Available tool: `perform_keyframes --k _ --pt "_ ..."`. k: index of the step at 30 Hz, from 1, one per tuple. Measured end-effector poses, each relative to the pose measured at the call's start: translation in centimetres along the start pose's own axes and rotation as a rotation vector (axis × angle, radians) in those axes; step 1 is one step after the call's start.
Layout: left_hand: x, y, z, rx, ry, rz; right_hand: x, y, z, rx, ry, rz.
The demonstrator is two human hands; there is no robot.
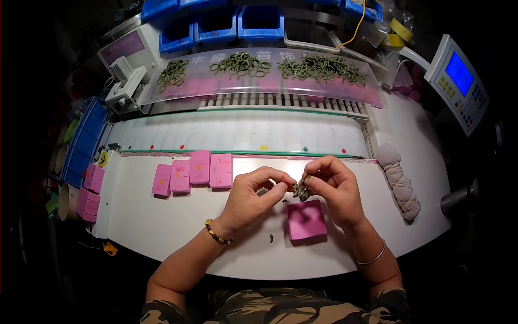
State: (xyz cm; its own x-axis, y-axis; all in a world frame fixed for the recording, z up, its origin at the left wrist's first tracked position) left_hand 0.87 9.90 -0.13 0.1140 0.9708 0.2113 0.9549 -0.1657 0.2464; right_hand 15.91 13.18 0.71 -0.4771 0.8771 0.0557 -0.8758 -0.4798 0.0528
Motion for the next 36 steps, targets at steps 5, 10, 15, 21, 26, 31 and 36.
perform_keyframes --k 5,10,15,21,26,31,36 --pt "-0.1 -0.6 1.0 -0.098 -0.147 -0.140 0.3 -1.1 -1.6 0.183 0.141 -0.062" --pt "-0.1 -0.6 1.1 -0.036 -0.137 -0.135 0.2 -1.3 -2.9 0.237 0.256 -0.076" --pt "0.0 -0.3 1.1 0.071 -0.142 -0.107 0.2 -1.5 -3.1 0.248 0.255 -0.109" --pt "-0.3 0.5 2.3 -0.136 -0.235 -0.033 0.1 -1.5 -2.8 0.209 0.224 -0.192" --pt "-0.5 2.0 2.4 -0.323 -0.340 0.013 -0.1 -1.1 -1.7 -0.018 0.035 -0.184" --pt "-0.8 1.5 2.7 -0.395 -0.398 -0.047 -1.1 0.5 2.6 -0.638 -0.498 -0.250" --pt "-0.8 1.0 3.0 -0.435 -0.383 -0.088 -1.7 1.7 3.9 -0.797 -0.621 -0.263"
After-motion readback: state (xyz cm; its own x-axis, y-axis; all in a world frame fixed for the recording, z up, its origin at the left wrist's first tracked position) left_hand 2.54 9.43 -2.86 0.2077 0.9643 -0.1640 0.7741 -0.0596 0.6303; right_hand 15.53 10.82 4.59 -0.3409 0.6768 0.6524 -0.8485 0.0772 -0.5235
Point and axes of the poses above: each hand's wrist, its own x-axis towards the middle knuckle, its own y-axis out of the palm, z = x × y, the point moved 8 cm from there along x, towards the middle knuckle, and after that the axes turned 13 degrees about -x, right-handed, at the moved point
